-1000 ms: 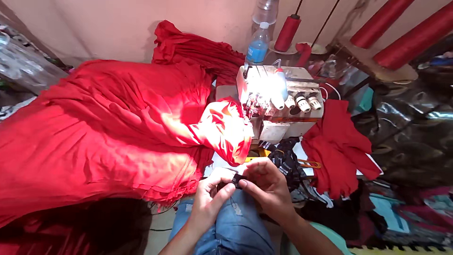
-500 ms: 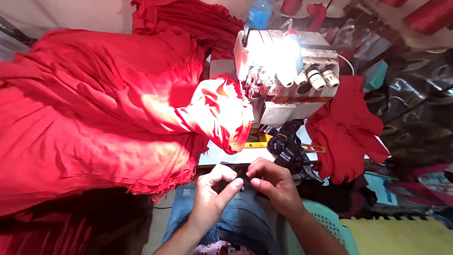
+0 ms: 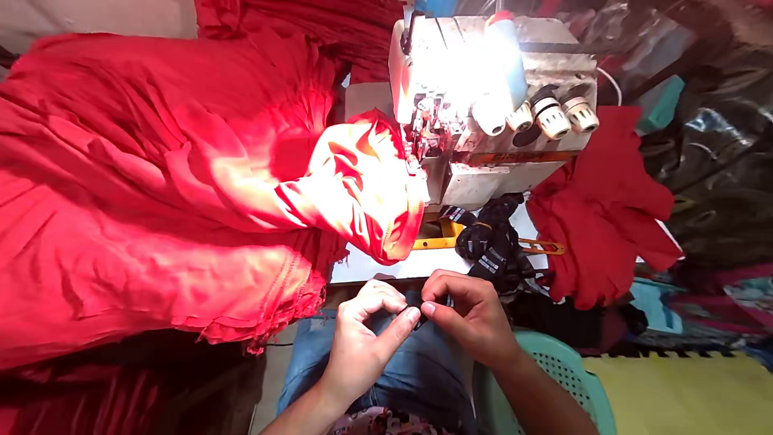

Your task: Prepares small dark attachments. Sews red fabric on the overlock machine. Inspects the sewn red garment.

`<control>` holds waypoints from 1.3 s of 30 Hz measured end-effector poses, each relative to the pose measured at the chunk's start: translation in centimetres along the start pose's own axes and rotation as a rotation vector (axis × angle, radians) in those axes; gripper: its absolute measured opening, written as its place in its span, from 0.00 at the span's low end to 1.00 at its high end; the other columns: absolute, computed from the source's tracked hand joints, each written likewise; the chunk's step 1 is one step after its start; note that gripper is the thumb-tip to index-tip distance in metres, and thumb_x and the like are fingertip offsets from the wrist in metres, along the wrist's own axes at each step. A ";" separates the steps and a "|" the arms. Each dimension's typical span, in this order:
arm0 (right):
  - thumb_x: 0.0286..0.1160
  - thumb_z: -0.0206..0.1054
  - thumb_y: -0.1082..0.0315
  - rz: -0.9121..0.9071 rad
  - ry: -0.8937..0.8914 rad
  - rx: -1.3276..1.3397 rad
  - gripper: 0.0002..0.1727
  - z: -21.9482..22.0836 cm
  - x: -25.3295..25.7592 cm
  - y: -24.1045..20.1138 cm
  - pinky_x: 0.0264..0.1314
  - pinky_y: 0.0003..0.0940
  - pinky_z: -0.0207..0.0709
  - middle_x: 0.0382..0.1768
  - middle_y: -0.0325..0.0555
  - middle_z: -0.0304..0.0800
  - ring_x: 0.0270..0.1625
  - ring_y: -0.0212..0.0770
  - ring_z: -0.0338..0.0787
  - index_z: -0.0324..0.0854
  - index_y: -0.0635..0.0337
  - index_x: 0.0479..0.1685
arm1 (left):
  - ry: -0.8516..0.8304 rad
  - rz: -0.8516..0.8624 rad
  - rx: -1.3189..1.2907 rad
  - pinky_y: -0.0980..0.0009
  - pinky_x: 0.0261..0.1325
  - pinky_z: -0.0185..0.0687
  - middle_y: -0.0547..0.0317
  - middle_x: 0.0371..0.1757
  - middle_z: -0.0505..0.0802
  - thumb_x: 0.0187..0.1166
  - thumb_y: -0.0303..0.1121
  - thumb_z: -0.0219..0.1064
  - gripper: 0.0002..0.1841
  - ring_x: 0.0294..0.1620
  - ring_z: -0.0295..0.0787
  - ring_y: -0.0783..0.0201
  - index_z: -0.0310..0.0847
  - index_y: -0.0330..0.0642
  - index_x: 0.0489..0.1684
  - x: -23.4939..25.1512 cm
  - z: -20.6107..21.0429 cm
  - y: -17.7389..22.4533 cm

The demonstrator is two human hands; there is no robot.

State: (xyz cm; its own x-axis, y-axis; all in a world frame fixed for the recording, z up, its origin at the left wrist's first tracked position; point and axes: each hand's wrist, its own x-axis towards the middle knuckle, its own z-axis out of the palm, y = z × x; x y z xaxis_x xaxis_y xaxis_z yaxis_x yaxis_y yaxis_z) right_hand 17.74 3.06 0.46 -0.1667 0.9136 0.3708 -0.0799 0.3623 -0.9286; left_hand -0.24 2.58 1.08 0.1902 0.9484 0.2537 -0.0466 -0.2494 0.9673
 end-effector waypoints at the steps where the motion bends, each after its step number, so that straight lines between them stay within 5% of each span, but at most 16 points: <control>1: 0.75 0.68 0.67 0.003 0.004 0.000 0.08 0.0 0.0 0.0 0.46 0.11 0.77 0.32 0.32 0.88 0.41 0.16 0.84 0.85 0.61 0.30 | 0.002 -0.002 -0.002 0.82 0.57 0.83 0.71 0.37 0.94 0.73 0.34 0.73 0.07 0.50 0.89 0.79 0.89 0.44 0.26 0.0 0.0 0.0; 6: 0.77 0.68 0.66 -0.050 0.087 0.021 0.08 0.6 0.1 0.1 0.48 0.13 0.80 0.34 0.32 0.88 0.43 0.17 0.86 0.85 0.59 0.32 | 0.004 -0.017 -0.058 0.82 0.59 0.83 0.73 0.42 0.94 0.74 0.40 0.72 0.08 0.52 0.88 0.81 0.91 0.47 0.33 0.0 0.3 -0.2; 11: 0.77 0.67 0.66 -0.192 0.094 -0.141 0.08 0.4 0.7 0.3 0.49 0.14 0.80 0.35 0.38 0.88 0.44 0.22 0.86 0.84 0.61 0.35 | 0.080 0.012 -0.034 0.80 0.58 0.84 0.70 0.40 0.94 0.74 0.33 0.72 0.06 0.52 0.89 0.78 0.90 0.45 0.28 0.1 0.8 0.0; 15: 0.75 0.68 0.58 -0.319 -0.028 -0.477 0.12 -1.1 1.9 -1.2 0.61 0.23 0.76 0.47 0.43 0.89 0.57 0.32 0.84 0.89 0.54 0.46 | 0.025 0.227 0.291 0.81 0.64 0.79 0.67 0.38 0.93 0.69 0.33 0.73 0.05 0.55 0.87 0.76 0.87 0.44 0.28 0.9 -0.2 0.7; 20: 0.78 0.69 0.56 -0.397 -0.150 -0.651 0.07 -2.2 2.4 -3.8 0.67 0.24 0.71 0.54 0.40 0.87 0.65 0.34 0.79 0.89 0.46 0.37 | -0.155 0.474 0.630 0.73 0.68 0.67 0.66 0.36 0.94 0.74 0.34 0.66 0.08 0.58 0.84 0.68 0.90 0.46 0.28 2.3 -1.4 3.1; 24: 0.78 0.69 0.59 -0.455 -0.100 -0.623 0.06 -2.8 2.3 -4.3 0.73 0.23 0.69 0.53 0.37 0.86 0.68 0.33 0.78 0.88 0.47 0.35 | -0.263 0.666 0.760 0.70 0.66 0.67 0.64 0.36 0.93 0.78 0.36 0.63 0.09 0.57 0.83 0.62 0.88 0.48 0.31 3.6 -1.4 4.3; 28: 0.79 0.70 0.61 -0.508 0.062 -0.616 0.02 -3.9 2.5 -3.9 0.74 0.24 0.69 0.53 0.35 0.84 0.68 0.30 0.77 0.87 0.44 0.41 | -0.279 0.926 1.204 0.64 0.74 0.72 0.53 0.50 0.97 0.84 0.40 0.56 0.17 0.62 0.89 0.55 0.90 0.40 0.47 6.1 -0.9 3.8; 30: 0.80 0.69 0.60 -0.534 0.166 -0.688 0.03 -4.6 3.2 -3.3 0.73 0.25 0.68 0.52 0.36 0.83 0.65 0.31 0.78 0.88 0.43 0.42 | -0.410 0.902 1.489 0.60 0.67 0.82 0.48 0.49 0.98 0.80 0.24 0.57 0.14 0.59 0.94 0.51 0.92 0.33 0.46 7.5 -0.8 3.9; 33: 0.82 0.66 0.59 -0.593 0.282 -0.804 0.05 -5.6 5.0 -2.3 0.70 0.24 0.66 0.50 0.38 0.81 0.62 0.33 0.77 0.87 0.44 0.44 | -0.592 0.866 1.420 0.58 0.45 0.90 0.46 0.35 0.95 0.69 0.14 0.60 0.11 0.43 0.97 0.47 0.90 0.31 0.32 8.6 -1.5 5.3; 35: 0.82 0.65 0.59 -0.626 0.336 -0.860 0.07 -5.9 6.3 -1.5 0.68 0.25 0.65 0.48 0.41 0.81 0.61 0.36 0.76 0.88 0.45 0.44 | -0.548 0.862 1.220 0.63 0.38 0.85 0.52 0.33 0.91 0.77 0.24 0.56 0.12 0.37 0.91 0.53 0.88 0.39 0.31 8.6 -2.5 6.4; 39: 0.81 0.65 0.61 -0.741 0.396 -1.052 0.07 -5.2 9.3 0.6 0.66 0.35 0.71 0.46 0.45 0.86 0.56 0.44 0.82 0.90 0.45 0.40 | -0.273 0.753 1.376 0.58 0.50 0.79 0.51 0.39 0.94 0.82 0.47 0.55 0.20 0.44 0.89 0.51 0.89 0.43 0.41 8.2 -3.1 11.6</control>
State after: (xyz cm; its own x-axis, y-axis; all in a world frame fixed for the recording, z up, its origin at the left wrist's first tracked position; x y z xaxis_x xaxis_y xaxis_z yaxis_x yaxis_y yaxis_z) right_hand 21.29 12.79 3.28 -0.1059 0.3690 0.9234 0.7893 0.5960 -0.1476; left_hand -2.30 8.10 14.41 0.7035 0.5081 0.4969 0.6472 -0.7468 -0.1527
